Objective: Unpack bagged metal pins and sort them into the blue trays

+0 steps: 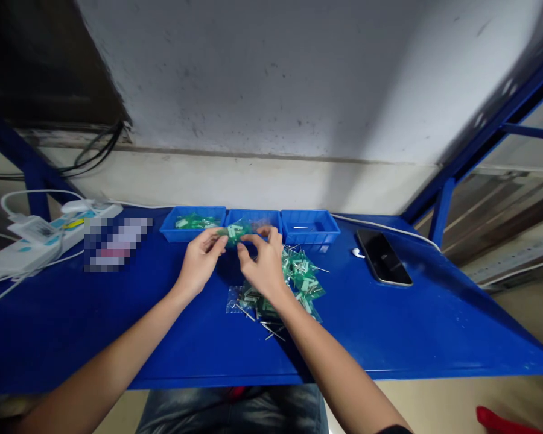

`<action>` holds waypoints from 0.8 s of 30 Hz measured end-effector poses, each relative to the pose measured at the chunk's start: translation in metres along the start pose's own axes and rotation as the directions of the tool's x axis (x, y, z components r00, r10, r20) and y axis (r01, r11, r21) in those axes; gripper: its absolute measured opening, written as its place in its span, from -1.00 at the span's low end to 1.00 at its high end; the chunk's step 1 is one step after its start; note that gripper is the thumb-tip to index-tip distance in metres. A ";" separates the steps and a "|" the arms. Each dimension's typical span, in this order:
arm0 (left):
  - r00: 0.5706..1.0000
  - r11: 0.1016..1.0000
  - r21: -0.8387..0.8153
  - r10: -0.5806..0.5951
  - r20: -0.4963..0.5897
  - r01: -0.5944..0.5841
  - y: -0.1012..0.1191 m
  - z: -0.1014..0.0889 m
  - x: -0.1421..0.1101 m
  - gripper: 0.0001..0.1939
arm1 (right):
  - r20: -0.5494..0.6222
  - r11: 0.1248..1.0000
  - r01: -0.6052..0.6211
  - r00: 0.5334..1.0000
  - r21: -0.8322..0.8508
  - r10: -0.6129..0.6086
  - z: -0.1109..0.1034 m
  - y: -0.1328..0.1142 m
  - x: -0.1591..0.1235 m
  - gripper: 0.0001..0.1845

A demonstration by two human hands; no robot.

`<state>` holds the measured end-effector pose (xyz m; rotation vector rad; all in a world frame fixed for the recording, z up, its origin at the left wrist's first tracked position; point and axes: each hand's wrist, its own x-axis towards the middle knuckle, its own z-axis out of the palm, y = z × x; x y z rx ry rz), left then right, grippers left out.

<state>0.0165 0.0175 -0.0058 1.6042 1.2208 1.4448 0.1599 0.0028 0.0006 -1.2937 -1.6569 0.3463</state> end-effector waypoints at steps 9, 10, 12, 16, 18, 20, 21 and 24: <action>0.984 0.991 0.064 0.105 0.146 -0.116 0.011 0.001 -0.005 -0.73 | 0.106 0.985 -0.007 0.994 0.172 -0.011 -0.006 0.008 0.007 -0.70; 0.992 1.000 0.001 -0.003 0.126 0.003 0.011 0.001 -0.004 -0.66 | 0.122 0.991 0.080 0.988 0.109 -0.093 -0.006 0.008 0.006 -0.69; 0.980 0.982 -0.090 -0.156 0.120 0.167 0.009 -0.001 -0.001 -0.64 | 0.171 0.975 0.222 0.960 0.027 -0.223 -0.005 0.008 0.003 -0.59; 0.988 0.985 -0.075 -0.150 0.036 0.153 0.003 -0.014 0.010 -0.76 | 0.173 0.946 0.325 0.931 0.012 -0.322 -0.004 0.005 0.001 -0.47; 0.986 0.997 0.079 -0.003 -0.164 0.017 0.000 -0.028 0.022 -0.77 | 0.122 0.953 0.303 0.947 -0.014 -0.299 -0.007 0.006 0.004 -0.48; 0.919 0.935 0.346 0.199 -0.341 -0.075 -0.004 -0.046 0.038 -0.76 | 0.052 0.966 0.249 0.968 -0.069 -0.246 -0.013 0.011 0.009 -0.54; 0.882 0.879 0.470 0.285 -0.376 -0.083 -0.007 -0.055 0.045 -0.76 | 0.026 0.970 0.219 0.976 -0.102 -0.218 -0.017 0.015 0.012 -0.58; 0.882 0.696 0.714 0.381 -0.277 -0.077 -0.017 -0.072 0.058 -0.73 | 0.055 0.971 0.142 0.990 -0.193 -0.133 -0.030 0.031 0.023 -0.71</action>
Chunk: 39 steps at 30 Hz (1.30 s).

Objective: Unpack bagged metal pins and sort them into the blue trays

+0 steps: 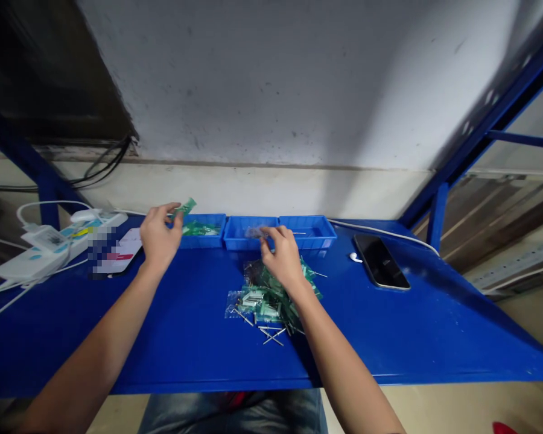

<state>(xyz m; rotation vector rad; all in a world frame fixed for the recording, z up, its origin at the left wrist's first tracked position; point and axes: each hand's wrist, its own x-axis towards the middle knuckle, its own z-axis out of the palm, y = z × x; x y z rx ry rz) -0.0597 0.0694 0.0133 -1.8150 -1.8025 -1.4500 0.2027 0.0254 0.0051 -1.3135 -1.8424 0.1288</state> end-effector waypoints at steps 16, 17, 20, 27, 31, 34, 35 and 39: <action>0.767 0.920 -0.045 0.350 0.538 -0.389 0.074 0.022 -0.085 -0.89 | 0.449 0.990 -0.012 0.890 -0.144 0.076 -0.019 0.021 -0.006 -0.71; 0.757 0.921 -0.036 0.341 0.558 -0.389 0.073 0.022 -0.085 -0.90 | 0.452 0.990 0.007 0.890 -0.139 0.057 -0.015 0.019 -0.007 -0.72; 0.720 0.920 -0.051 0.338 0.606 -0.389 0.072 0.023 -0.086 -0.93 | 0.427 0.991 0.055 0.904 -0.124 0.003 -0.006 0.010 -0.008 -0.76; 0.786 0.917 -0.250 0.397 0.474 -0.312 0.068 0.022 -0.074 -0.85 | 0.312 0.982 0.188 0.934 -0.021 -0.173 0.007 -0.009 -0.012 -0.95; 0.822 0.910 -0.311 0.390 0.415 -0.274 0.069 0.017 -0.067 -0.77 | 0.242 0.983 0.184 0.953 0.025 -0.185 0.009 -0.012 -0.012 -0.93; 0.824 0.938 -0.303 0.303 0.478 -0.169 0.070 0.013 -0.066 -0.72 | 0.235 0.975 0.222 0.946 0.032 -0.223 0.009 -0.016 -0.013 -0.93; 0.817 0.944 -0.304 0.271 0.508 -0.124 0.071 0.012 -0.065 -0.71 | 0.222 0.969 0.247 0.944 0.022 -0.245 0.007 -0.017 -0.012 -0.92; 0.773 0.953 -0.302 0.208 0.599 -0.022 0.074 0.008 -0.066 -0.70 | 0.043 0.963 0.259 0.966 -0.078 -0.256 -0.006 -0.012 -0.007 -0.80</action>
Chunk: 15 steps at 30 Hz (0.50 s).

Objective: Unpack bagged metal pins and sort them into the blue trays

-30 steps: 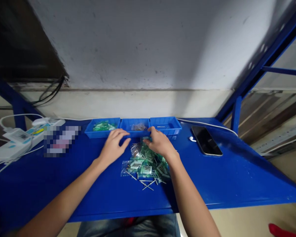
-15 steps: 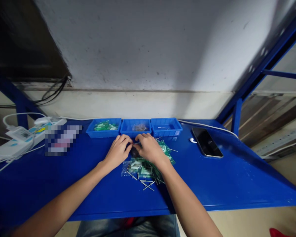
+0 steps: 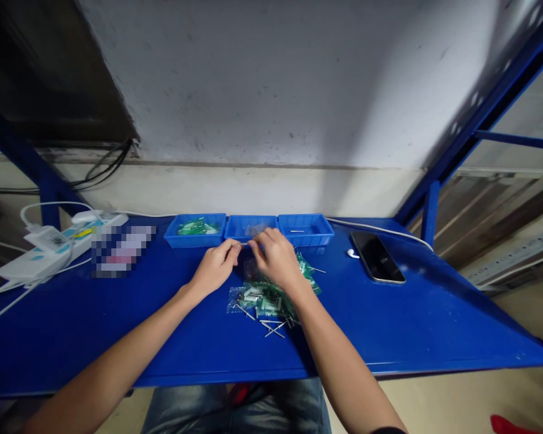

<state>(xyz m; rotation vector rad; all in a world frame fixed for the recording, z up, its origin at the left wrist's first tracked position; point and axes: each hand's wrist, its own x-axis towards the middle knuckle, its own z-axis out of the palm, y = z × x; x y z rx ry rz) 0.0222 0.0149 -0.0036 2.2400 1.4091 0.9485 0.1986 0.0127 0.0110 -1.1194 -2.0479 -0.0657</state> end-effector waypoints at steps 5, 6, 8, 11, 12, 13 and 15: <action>0.994 0.984 0.178 -0.047 0.094 0.030 0.000 0.007 -0.004 -0.70 | -0.403 0.934 -0.337 0.876 -0.118 0.265 -0.016 0.048 -0.001 -0.82; 0.992 0.971 0.235 -0.068 0.101 0.043 -0.001 0.010 -0.005 -0.68 | -0.442 0.904 -0.408 0.840 -0.129 0.315 -0.018 0.055 -0.002 -0.76; 0.988 0.947 0.317 -0.099 0.116 0.058 -0.005 0.014 -0.006 -0.63 | -0.459 0.869 -0.478 0.806 -0.132 0.374 -0.018 0.061 -0.004 -0.66; 0.984 0.949 0.312 -0.095 0.152 0.043 -0.013 0.018 -0.005 -0.68 | -0.390 0.901 -0.429 0.842 -0.065 0.373 -0.011 0.044 -0.004 -0.80; 0.983 0.959 0.278 -0.094 0.159 0.047 -0.016 0.019 -0.003 -0.74 | -0.349 0.919 -0.394 0.865 -0.027 0.361 -0.007 0.034 -0.004 -0.84; 0.981 0.972 0.228 -0.102 0.162 0.064 -0.019 0.019 -0.001 -0.81 | -0.300 0.932 -0.362 0.888 0.014 0.350 -0.002 0.023 -0.004 -0.86; 0.977 0.987 0.116 -0.131 0.170 0.112 -0.025 0.018 0.002 -0.91 | -0.193 0.945 -0.315 0.925 0.087 0.326 0.009 0.004 -0.004 -0.87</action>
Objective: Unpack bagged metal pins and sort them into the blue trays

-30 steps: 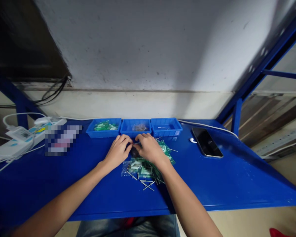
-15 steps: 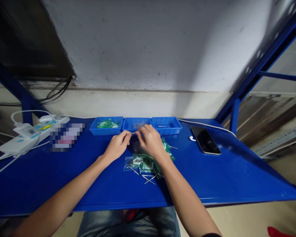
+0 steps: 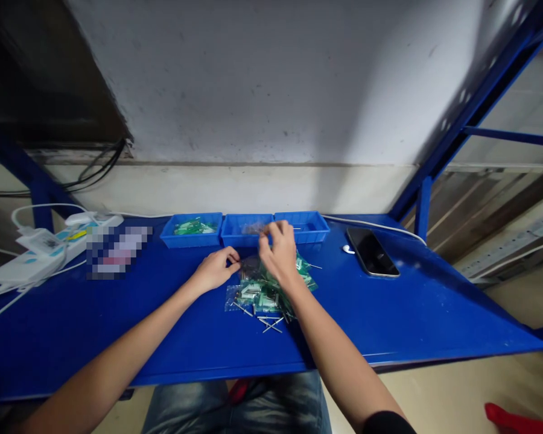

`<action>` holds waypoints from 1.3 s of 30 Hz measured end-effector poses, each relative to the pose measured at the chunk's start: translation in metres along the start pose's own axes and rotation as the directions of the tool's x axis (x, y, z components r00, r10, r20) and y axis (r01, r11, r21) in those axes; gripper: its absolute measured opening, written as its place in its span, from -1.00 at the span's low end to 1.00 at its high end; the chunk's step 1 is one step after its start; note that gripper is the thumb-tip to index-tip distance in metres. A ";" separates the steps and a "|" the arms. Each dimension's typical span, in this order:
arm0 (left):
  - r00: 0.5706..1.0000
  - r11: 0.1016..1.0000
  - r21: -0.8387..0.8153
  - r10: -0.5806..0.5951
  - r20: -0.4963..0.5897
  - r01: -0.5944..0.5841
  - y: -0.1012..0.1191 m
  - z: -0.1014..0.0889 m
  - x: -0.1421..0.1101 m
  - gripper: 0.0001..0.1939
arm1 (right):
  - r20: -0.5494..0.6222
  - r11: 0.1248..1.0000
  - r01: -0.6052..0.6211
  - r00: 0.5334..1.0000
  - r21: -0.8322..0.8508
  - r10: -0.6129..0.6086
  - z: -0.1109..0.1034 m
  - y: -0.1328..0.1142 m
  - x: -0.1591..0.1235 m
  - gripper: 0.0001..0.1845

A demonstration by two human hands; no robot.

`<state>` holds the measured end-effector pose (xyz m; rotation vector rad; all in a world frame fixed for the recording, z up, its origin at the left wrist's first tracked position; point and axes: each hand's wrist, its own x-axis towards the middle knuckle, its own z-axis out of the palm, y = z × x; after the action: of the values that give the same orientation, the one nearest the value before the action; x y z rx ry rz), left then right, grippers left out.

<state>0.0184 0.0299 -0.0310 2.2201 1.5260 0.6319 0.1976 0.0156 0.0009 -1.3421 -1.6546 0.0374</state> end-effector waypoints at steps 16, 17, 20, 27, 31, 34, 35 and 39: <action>0.999 0.999 -0.026 -0.039 0.035 0.040 0.000 -0.008 0.001 -0.77 | 0.255 0.999 0.031 0.966 0.011 -0.033 0.018 -0.005 -0.009 -0.80; 0.999 0.998 -0.049 -0.033 0.019 0.034 -0.002 -0.008 0.003 -0.81 | 0.258 1.000 0.029 0.966 0.011 -0.031 0.018 -0.006 -0.010 -0.84; 0.997 0.995 -0.099 0.013 -0.079 -0.021 -0.003 -0.011 0.005 -0.86 | 0.321 0.999 0.013 0.947 0.046 -0.027 0.015 -0.010 -0.010 -0.86; 0.888 0.966 -0.143 0.134 -0.441 -0.217 0.012 -0.027 -0.003 -0.86 | 0.487 0.864 -0.362 0.858 0.349 0.162 0.015 -0.018 -0.008 -0.62; 0.856 0.923 -0.160 0.246 -0.455 -0.351 0.024 -0.031 -0.011 -0.86 | 0.460 0.618 -0.508 0.851 0.600 0.253 0.016 -0.026 -0.008 -0.72; 0.858 0.904 -0.152 0.309 -0.411 -0.399 0.030 -0.030 -0.014 -0.84 | 0.313 0.558 -0.425 0.905 0.713 0.289 0.014 -0.029 -0.007 -0.76; 0.872 0.904 -0.177 0.299 -0.387 -0.388 0.031 -0.029 -0.014 -0.83 | 0.266 0.558 -0.396 0.915 0.729 0.302 0.014 -0.028 -0.007 -0.72; 0.978 0.854 -0.494 0.076 -0.192 -0.163 0.029 -0.026 -0.011 -0.71 | 0.148 0.736 -0.277 0.960 0.618 0.237 0.011 -0.027 -0.010 -0.77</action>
<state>0.0233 0.0109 0.0045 1.8920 1.1183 1.1386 0.1697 0.0035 0.0034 -1.0223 -1.3043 0.7512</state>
